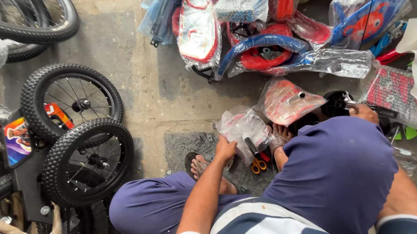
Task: The person sits on the floor and assembles a bicycle seat post. They use a wrench to tighten a bolt on the seat post clamp, then use pliers to adjust a small metal component. Finally, they attach a plastic-wrapped red seat to the post.
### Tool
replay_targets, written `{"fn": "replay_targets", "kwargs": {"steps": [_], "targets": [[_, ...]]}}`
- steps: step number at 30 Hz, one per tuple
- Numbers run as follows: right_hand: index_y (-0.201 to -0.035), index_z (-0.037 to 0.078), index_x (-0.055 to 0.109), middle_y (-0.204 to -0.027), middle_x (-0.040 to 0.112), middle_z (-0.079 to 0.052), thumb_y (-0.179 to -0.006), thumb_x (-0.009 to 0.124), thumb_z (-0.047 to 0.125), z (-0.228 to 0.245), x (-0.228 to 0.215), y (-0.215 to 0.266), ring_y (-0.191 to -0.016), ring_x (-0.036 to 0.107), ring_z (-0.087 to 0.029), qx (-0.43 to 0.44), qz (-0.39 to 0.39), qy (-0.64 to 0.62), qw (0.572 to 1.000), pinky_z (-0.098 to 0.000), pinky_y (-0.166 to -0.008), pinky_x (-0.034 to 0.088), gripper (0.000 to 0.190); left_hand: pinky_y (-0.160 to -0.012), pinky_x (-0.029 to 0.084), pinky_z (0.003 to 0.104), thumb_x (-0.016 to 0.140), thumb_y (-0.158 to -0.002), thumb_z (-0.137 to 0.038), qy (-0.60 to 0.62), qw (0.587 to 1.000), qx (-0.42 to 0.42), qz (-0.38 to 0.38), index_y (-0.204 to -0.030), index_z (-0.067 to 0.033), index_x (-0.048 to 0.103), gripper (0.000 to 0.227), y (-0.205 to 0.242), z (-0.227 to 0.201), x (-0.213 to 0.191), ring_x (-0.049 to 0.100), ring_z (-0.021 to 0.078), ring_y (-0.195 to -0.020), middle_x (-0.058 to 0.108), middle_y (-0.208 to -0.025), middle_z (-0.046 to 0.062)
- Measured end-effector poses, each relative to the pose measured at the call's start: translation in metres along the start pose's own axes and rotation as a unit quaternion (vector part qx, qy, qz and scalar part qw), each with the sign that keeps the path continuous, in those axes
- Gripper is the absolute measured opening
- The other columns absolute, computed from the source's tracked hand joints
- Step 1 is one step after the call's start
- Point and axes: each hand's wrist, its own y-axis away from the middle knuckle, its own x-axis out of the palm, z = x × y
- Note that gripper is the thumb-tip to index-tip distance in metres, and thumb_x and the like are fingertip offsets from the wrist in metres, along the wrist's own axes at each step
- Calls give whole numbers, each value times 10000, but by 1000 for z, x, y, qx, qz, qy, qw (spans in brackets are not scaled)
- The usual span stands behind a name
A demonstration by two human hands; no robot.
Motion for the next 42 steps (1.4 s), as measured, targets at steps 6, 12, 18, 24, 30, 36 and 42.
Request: {"fn": "replay_targets", "kwargs": {"steps": [6, 12, 18, 24, 30, 36, 42], "targets": [[-1334, 65, 667, -1363, 624, -207, -982, 652, 313, 12, 1, 7, -1183, 615, -416, -104, 22, 62, 992, -493, -1024, 482, 431, -933, 553, 500, 618, -805, -151, -3, 997, -72, -4, -1509, -62, 291, 781, -5, 4, -4, 693, 457, -1091, 675, -1181, 305], [-1405, 137, 636, -1526, 580, -174, -997, 618, 300, 2, 10, 34, -1339, 525, -398, -157, -62, 66, 983, -491, -1117, 455, 439, -1096, 376, 479, 712, -750, -150, -25, 987, 73, -139, -1559, -31, 142, 997, -8, 15, -4, 453, 468, -1342, 441, -1459, 333], [-1352, 78, 597, -1336, 583, -191, -983, 633, 279, -36, 35, 58, -1209, 551, -405, -35, -52, -22, 998, -495, -1019, 463, 422, -1133, 398, 455, 712, -844, -235, 27, 969, 179, -168, -1490, -14, 390, 754, 19, -27, -49, 497, 418, -1364, 498, -1469, 263], [-1273, 23, 585, -1172, 598, -181, -984, 620, 222, -92, 83, 99, -1096, 576, -406, -145, -62, 13, 987, -490, -941, 480, 353, -985, 525, 409, 694, -907, -312, -26, 964, 263, -43, -1366, -57, 567, 540, 110, -77, -130, 669, 315, -1184, 656, -1300, 169], [-1167, 33, 590, -1111, 609, -187, -981, 614, 189, -103, 107, 90, -1069, 606, -400, -197, -63, -64, 976, -465, -929, 508, 244, -933, 521, 450, 720, -898, -323, -208, 919, 310, -125, -1341, -74, 585, 525, 156, -78, -214, 661, 368, -1114, 679, -1232, 172], [-1121, 69, 693, -1135, 674, -157, -893, 691, 193, -48, 53, 28, -1130, 645, -333, -274, -55, -99, 955, -413, -952, 521, 260, -917, 512, 477, 706, -894, -337, -267, 916, 254, -162, -1351, -98, 574, 533, 141, -63, -244, 636, 390, -1117, 669, -1241, 166], [-1073, 90, 750, -1255, 701, -116, -951, 779, 223, 64, -41, -38, -1170, 672, -280, -379, -136, 16, 915, -437, -1025, 515, 183, -970, 505, 472, 726, -895, -358, -249, 895, 341, -141, -1379, -72, 551, 589, 95, -48, -218, 629, 394, -1167, 648, -1294, 193]]}}
